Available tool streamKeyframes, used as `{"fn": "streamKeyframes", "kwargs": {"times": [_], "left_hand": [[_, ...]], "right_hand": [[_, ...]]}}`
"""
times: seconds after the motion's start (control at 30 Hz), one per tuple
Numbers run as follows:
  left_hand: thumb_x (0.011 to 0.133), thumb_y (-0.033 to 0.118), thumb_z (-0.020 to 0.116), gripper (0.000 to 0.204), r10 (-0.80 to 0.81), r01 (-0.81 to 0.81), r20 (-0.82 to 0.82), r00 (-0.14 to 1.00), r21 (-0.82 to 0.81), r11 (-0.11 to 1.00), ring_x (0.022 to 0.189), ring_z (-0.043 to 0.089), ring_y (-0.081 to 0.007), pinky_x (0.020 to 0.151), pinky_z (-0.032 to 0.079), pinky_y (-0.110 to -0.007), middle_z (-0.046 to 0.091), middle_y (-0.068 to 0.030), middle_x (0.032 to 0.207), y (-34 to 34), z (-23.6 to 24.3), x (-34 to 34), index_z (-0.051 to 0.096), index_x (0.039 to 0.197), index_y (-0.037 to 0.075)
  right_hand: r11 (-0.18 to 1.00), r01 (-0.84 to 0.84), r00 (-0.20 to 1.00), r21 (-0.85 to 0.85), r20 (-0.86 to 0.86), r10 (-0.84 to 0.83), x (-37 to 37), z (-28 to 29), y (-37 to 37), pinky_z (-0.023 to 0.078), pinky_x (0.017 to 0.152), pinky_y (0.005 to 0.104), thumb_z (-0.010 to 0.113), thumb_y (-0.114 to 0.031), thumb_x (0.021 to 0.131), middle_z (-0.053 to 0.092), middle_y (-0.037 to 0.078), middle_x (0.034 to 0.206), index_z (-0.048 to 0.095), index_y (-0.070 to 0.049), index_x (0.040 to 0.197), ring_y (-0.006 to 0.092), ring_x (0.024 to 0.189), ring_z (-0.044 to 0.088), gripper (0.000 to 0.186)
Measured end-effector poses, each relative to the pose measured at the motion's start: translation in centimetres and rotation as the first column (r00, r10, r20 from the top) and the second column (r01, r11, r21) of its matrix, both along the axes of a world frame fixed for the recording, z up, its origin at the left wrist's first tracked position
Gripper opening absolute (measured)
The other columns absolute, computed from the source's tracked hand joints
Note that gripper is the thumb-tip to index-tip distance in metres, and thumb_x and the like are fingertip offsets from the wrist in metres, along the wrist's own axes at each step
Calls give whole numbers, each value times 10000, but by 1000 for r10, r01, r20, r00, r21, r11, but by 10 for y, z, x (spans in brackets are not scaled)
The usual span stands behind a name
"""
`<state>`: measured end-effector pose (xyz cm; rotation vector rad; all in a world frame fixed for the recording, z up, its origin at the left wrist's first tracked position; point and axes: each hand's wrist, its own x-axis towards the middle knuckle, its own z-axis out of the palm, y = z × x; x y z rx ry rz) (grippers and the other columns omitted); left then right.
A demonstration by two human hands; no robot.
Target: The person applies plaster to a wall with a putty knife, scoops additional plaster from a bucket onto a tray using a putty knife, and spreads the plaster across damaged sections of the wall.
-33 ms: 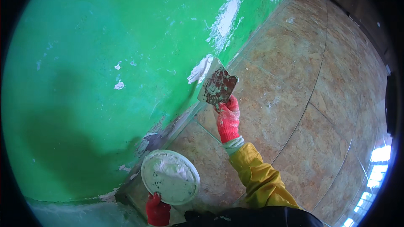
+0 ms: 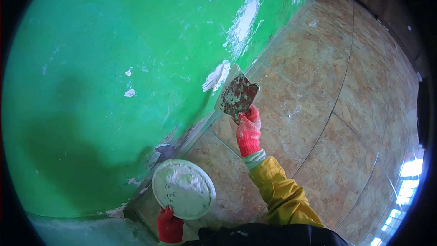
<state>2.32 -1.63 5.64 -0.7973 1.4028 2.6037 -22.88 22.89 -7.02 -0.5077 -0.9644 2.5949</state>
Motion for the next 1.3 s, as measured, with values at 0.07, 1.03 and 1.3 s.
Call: {"fn": "streamKeyframes", "kwargs": {"times": [0.07, 1.03, 1.3], "left_hand": [[816, 123, 548, 537, 2, -2, -29, 1000, 13, 1000, 1101, 508, -294, 921, 429, -418, 506, -163, 1193, 3, 13, 1, 330, 1292, 4], [852, 55, 502, 497, -506, 499, -93, 858, 390, 774, 1149, 462, -298, 941, 403, -480, 451, -131, 1260, -171, -136, -293, 331, 1319, 59], [852, 66, 529, 507, -529, 496, -46, 848, 419, 760, 1156, 459, -284, 960, 390, -471, 450, -119, 1261, -224, -161, -281, 322, 1315, 58]], "right_hand": [[1000, -12, 999, -15, 44, 13, 26, 30, 16, 482, 694, 283, 418, 102, 817, 573, 32, 1030, 464, -73, 1165, 143, 857, 563, 393], [922, 89, 994, 378, 22, -105, -94, 108, -204, 450, 726, 282, 449, 86, 809, 554, 72, 1054, 390, -22, 1220, 157, 858, 541, 430], [949, 102, 992, 299, 37, -118, -126, 90, -280, 438, 731, 262, 387, 130, 779, 544, 85, 1090, 364, -7, 1256, 152, 897, 541, 496]]}}
